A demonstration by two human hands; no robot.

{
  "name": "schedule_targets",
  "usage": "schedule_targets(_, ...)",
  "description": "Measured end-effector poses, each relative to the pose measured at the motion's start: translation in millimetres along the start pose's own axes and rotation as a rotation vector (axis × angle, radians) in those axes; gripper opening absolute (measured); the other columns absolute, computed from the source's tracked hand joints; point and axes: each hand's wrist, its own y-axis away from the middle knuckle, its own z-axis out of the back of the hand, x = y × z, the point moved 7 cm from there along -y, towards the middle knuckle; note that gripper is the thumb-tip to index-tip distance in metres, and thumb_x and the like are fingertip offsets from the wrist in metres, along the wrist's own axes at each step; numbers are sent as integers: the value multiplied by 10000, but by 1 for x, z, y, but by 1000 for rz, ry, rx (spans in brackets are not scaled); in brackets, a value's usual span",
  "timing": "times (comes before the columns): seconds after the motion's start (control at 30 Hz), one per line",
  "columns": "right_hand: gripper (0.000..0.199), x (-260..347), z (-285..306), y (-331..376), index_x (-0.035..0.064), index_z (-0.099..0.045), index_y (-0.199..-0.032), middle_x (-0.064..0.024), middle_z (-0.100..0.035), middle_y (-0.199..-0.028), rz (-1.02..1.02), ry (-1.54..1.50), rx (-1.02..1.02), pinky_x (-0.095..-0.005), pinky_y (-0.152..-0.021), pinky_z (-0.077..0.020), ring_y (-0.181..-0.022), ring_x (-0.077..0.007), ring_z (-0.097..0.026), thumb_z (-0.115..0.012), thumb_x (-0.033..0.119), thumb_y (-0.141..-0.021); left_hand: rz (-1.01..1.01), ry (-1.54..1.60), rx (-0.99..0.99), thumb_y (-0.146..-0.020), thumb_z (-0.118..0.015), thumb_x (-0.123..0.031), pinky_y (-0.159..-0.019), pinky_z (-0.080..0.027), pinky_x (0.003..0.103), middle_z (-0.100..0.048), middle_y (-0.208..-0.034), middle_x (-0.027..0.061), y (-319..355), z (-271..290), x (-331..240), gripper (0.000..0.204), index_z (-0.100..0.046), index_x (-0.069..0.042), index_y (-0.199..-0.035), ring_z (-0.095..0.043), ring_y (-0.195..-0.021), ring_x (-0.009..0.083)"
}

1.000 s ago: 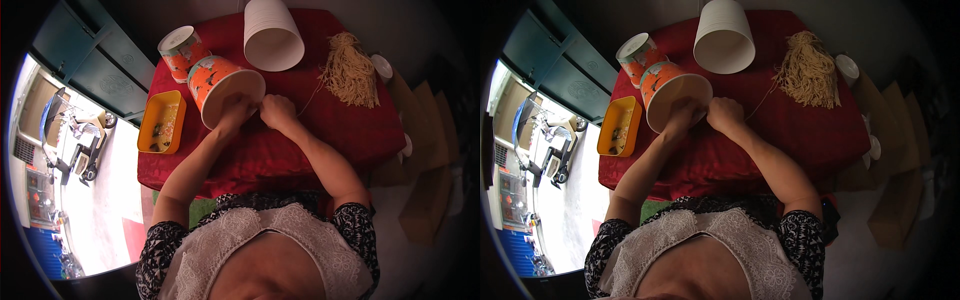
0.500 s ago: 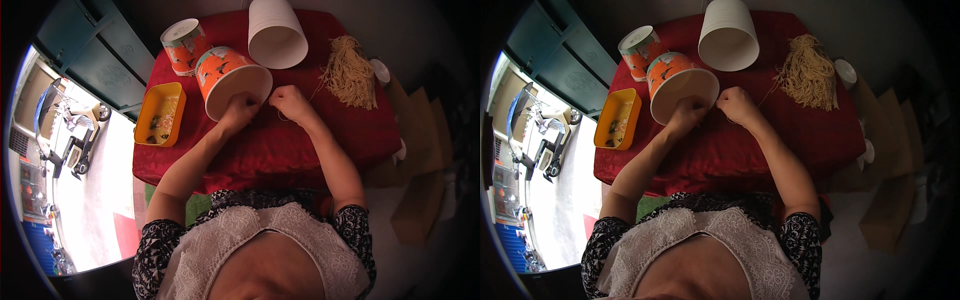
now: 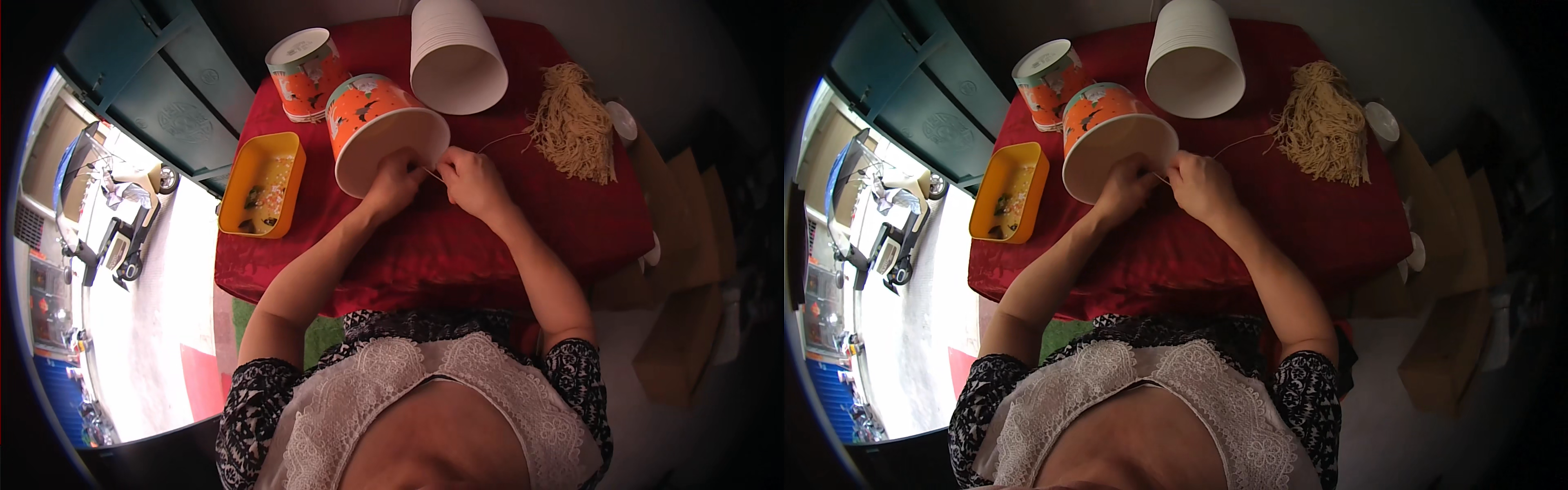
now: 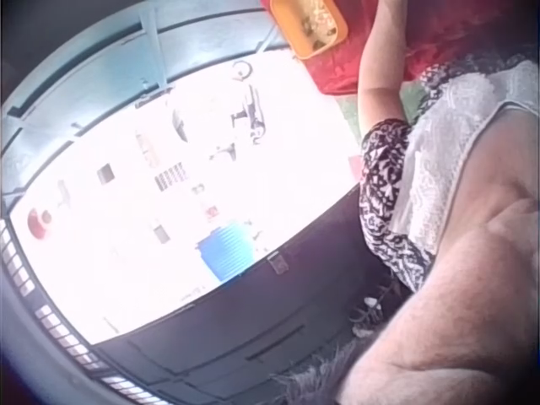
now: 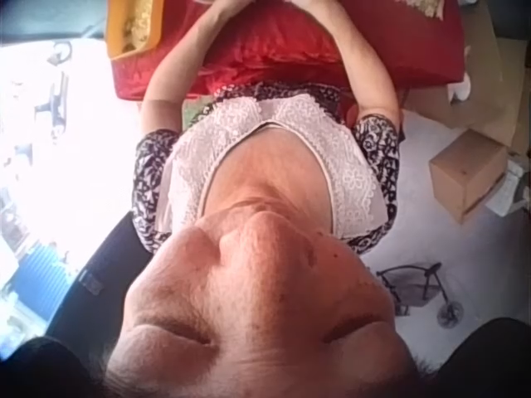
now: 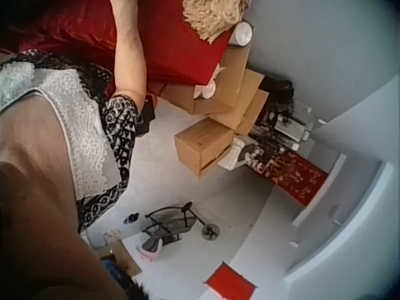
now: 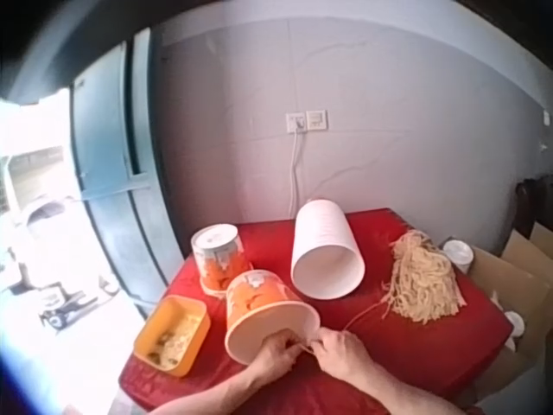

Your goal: Threading a string handle through holes in a paper bucket.

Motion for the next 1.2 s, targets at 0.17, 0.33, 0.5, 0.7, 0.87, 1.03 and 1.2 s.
schedule_targets(0.17, 169, 5, -2, 4, 52, -590, -1019, -191, -665, -730, 239, 272, -227, -490, -609, -533, -690, -373, -664, -573, 135, -872, 2, 51, -5, -880, -611, -126, -488, -478, 260, -590, -747, 59, 3, 2, -3, 133, -585, -6, -933, -560, -593, 110)
schedule_targets(0.33, 193, 4, -8, -1, 88, -606, -1048, -180, -665, -742, 259, 305, -189, -477, -618, -538, -706, -373, -662, -586, 120, -859, 12, 100, 18, -883, -619, -128, -496, -471, 252, -587, -741, 51, 4, 1, -4, 122, -574, -17, -905, -553, -591, 106)
schedule_targets(0.5, 181, 3, -12, -5, 107, -628, -1031, -165, -665, -743, 297, 276, -179, -467, -618, -539, -706, -368, -659, -587, 105, -854, -15, 154, 27, -859, -603, -67, -476, -484, 263, -610, -761, 82, 3, 2, -1, 83, -584, 2, -899, -570, -575, 119)
schedule_targets(0.7, 97, 2, -16, -3, 50, -529, -918, -198, -632, -657, 259, 348, -152, -503, -561, -510, -640, -394, -643, -562, 134, -883, -75, 7, 21, -841, -608, -63, -624, -514, 312, -642, -813, 125, 2, 2, -3, 81, -605, 2, -889, -626, -698, 207)
schedule_targets(0.87, 109, -3, -18, -3, 26, -498, -905, -229, -614, -633, 281, 317, -160, -519, -557, -500, -629, -418, -632, -532, 130, -897, -208, -63, -16, -815, -623, -66, -802, -494, 351, -660, -861, 165, 2, 2, -10, 98, -620, 7, -881, -642, -849, 305)
schedule_targets(1.03, 103, -10, -18, -4, 11, -525, -890, -238, -617, -663, 265, 229, -174, -516, -570, -497, -657, -420, -633, -528, 114, -895, 140, 40, 35, -814, -632, -77, -614, -496, 310, -631, -733, 104, 1, 5, -11, 106, -607, 11, -869, -608, -658, 188)
schedule_targets(1.2, 109, -6, -19, 0, -21, -552, -835, -231, -632, -665, 314, 190, -166, -475, -545, -527, -635, -390, -656, -518, 76, -870, 176, 117, 27, -816, -629, -81, -482, -434, 265, -585, -660, 60, 1, 7, -8, 93, -588, 1, -833, -537, -548, 119)
